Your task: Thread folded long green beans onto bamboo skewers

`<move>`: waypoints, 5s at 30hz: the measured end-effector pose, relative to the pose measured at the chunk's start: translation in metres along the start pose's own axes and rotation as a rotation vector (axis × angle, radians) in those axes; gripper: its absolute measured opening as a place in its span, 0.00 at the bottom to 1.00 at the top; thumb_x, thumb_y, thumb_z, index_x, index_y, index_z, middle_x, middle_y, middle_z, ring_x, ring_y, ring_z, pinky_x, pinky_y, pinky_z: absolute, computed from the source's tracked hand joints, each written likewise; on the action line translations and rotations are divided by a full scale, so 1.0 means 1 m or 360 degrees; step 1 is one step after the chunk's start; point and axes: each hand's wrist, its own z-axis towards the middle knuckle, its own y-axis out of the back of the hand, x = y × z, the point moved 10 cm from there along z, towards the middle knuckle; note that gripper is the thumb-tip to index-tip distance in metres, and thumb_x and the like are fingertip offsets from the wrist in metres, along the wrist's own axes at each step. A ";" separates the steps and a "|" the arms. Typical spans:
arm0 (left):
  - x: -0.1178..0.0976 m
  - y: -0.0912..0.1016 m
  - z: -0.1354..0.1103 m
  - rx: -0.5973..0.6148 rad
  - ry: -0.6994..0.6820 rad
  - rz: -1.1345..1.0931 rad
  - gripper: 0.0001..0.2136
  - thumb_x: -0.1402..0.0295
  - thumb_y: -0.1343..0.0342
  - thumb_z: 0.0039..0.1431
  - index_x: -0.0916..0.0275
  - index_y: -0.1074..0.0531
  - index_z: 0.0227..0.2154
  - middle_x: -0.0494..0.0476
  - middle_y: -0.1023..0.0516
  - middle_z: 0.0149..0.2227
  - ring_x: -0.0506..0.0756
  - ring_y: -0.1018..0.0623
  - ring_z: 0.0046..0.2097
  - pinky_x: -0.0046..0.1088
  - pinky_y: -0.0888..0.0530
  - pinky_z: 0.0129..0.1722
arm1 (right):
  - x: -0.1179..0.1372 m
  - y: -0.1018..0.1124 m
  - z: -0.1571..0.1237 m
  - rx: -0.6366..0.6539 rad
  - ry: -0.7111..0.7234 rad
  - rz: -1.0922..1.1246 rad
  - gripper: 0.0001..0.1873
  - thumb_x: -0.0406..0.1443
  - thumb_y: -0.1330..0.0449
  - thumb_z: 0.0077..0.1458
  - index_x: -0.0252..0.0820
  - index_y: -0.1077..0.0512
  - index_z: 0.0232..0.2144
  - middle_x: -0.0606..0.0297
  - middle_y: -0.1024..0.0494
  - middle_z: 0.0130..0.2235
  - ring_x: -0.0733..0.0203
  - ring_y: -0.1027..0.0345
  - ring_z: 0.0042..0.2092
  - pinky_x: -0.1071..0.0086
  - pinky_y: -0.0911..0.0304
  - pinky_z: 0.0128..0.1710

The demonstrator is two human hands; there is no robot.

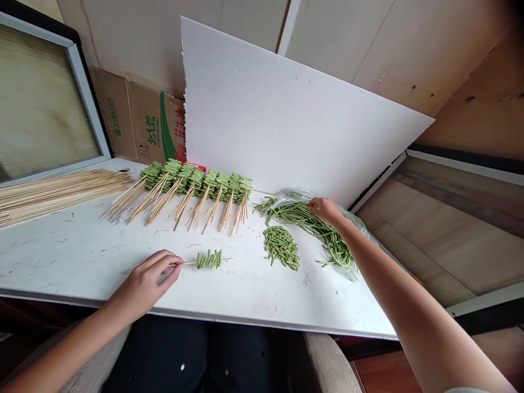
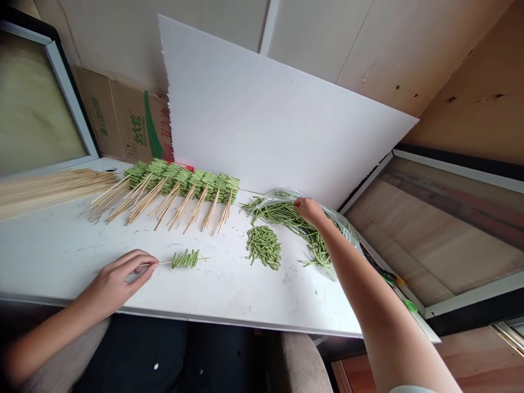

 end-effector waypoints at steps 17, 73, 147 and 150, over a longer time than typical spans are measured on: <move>0.052 0.034 0.001 -0.0089 0.0004 0.0344 0.10 0.62 0.48 0.68 0.59 0.24 0.34 0.57 0.19 0.36 0.60 0.22 0.42 0.36 0.27 0.44 | 0.117 0.185 -0.056 -0.0877 0.0409 0.0897 0.18 0.45 0.40 0.66 0.37 0.20 0.47 0.53 0.15 0.38 0.53 0.22 0.41 0.59 0.28 0.44; -0.109 0.030 0.053 0.0030 0.0119 -0.0545 0.16 0.58 0.39 0.68 0.59 0.24 0.53 0.59 0.16 0.42 0.59 0.17 0.46 0.37 0.22 0.49 | 0.306 0.056 -0.239 -0.0614 0.0346 0.2102 0.15 0.50 0.28 0.54 0.46 0.16 0.34 0.57 0.16 0.37 0.52 0.23 0.38 0.62 0.31 0.33; -0.071 -0.016 0.042 0.0145 0.0299 -0.1019 0.28 0.65 0.38 0.65 0.63 0.33 0.66 0.61 0.16 0.41 0.57 0.17 0.40 0.38 0.21 0.48 | 0.299 -0.022 -0.210 -0.0331 0.0623 0.0937 0.14 0.46 0.32 0.61 0.46 0.15 0.44 0.54 0.16 0.39 0.43 0.32 0.46 0.51 0.36 0.49; -0.074 -0.020 0.039 0.0173 0.0309 -0.0979 0.29 0.68 0.35 0.62 0.61 0.32 0.65 0.60 0.15 0.40 0.58 0.16 0.41 0.40 0.21 0.51 | 0.312 0.004 -0.221 -0.0368 0.0739 0.1198 0.22 0.51 0.34 0.62 0.47 0.19 0.52 0.54 0.16 0.44 0.45 0.30 0.47 0.54 0.34 0.46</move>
